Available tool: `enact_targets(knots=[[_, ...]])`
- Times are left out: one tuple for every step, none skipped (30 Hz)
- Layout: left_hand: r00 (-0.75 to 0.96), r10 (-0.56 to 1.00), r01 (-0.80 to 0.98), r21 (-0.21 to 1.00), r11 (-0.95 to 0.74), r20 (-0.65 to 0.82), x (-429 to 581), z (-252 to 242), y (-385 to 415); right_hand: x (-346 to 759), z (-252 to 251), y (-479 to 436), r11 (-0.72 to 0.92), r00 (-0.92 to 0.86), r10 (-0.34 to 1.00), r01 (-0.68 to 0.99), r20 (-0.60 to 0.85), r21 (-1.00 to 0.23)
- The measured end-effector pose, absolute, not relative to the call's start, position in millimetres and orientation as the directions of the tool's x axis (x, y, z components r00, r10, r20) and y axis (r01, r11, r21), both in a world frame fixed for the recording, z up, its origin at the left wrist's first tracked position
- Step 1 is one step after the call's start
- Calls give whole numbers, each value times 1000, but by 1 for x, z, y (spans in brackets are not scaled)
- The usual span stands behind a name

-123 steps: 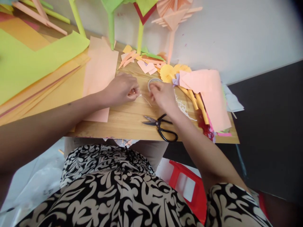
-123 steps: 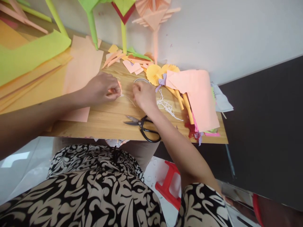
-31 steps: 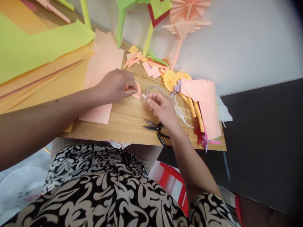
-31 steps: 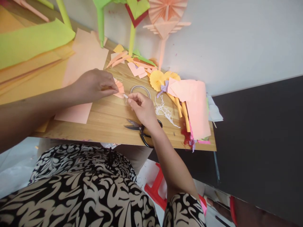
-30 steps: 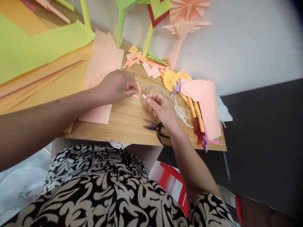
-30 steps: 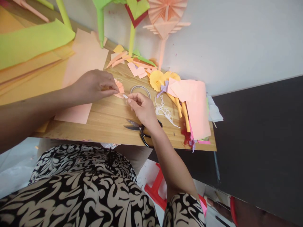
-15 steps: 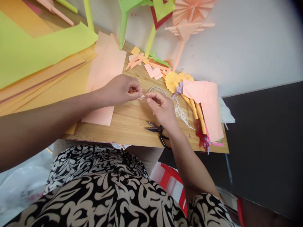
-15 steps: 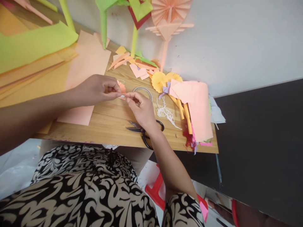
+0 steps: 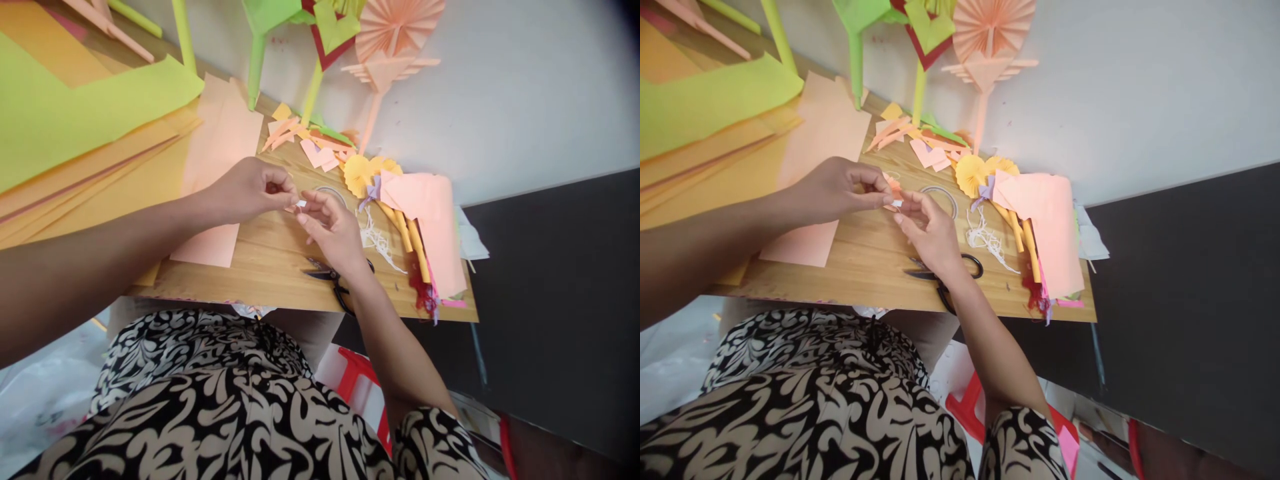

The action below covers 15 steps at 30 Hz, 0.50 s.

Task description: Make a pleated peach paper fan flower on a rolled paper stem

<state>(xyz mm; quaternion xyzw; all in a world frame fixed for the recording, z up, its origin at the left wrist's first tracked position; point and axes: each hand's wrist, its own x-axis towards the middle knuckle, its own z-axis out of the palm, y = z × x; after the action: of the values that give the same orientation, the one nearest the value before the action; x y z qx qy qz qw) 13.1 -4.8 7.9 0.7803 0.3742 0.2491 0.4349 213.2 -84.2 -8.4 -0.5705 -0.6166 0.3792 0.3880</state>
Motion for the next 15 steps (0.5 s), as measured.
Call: enact_targets(knots=[[592,803,365,867,-338,64,13,8,-5,212,-9,-83,39,-48,999,386,22,-922],[589,805,363,868,-339,68,13,8,-5,212,-8,-83,24,-44,999,375,8,-927],[584,808,360,868,-341,75,13,8,-5,212,-7,-83,21,-34,999,377,9,-926],[580,810,357,869,-344,82,12,8,-5,212,-6,-83,29,-22,1000,386,23,-922],[579,810,353,870,-346,87,12,8,-4,212,-3,-84,42,-9,999,401,42,-915],[579,810,348,870,-349,93,12,7,-4,212,-1,-85,53,2,998,421,59,-906],[582,807,344,870,-353,97,12,7,-4,212,2,-87,62,10,997,440,74,-896],[585,805,339,871,-356,101,13,7,-4,212,5,-88,70,15,996,460,87,-885],[587,802,333,873,-358,105,13,7,-4,212,8,-90,75,15,996,481,93,-873],[589,801,323,877,-355,107,14,7,-5,212,11,-92,77,9,996,504,94,-860],[588,801,306,887,-345,109,15,6,-5,212,13,-93,78,0,996,527,92,-846],[584,804,283,902,-326,107,16,6,-6,212,16,-94,83,-10,996,547,92,-833],[582,807,255,920,-299,101,16,5,-6,212,19,-95,90,-19,995,563,97,-822],[580,809,223,937,-268,94,17,4,-7,211,21,-95,101,-25,994,576,106,-811],[577,812,191,953,-236,86,18,4,-7,211,23,-95,115,-31,992,586,120,-802]])
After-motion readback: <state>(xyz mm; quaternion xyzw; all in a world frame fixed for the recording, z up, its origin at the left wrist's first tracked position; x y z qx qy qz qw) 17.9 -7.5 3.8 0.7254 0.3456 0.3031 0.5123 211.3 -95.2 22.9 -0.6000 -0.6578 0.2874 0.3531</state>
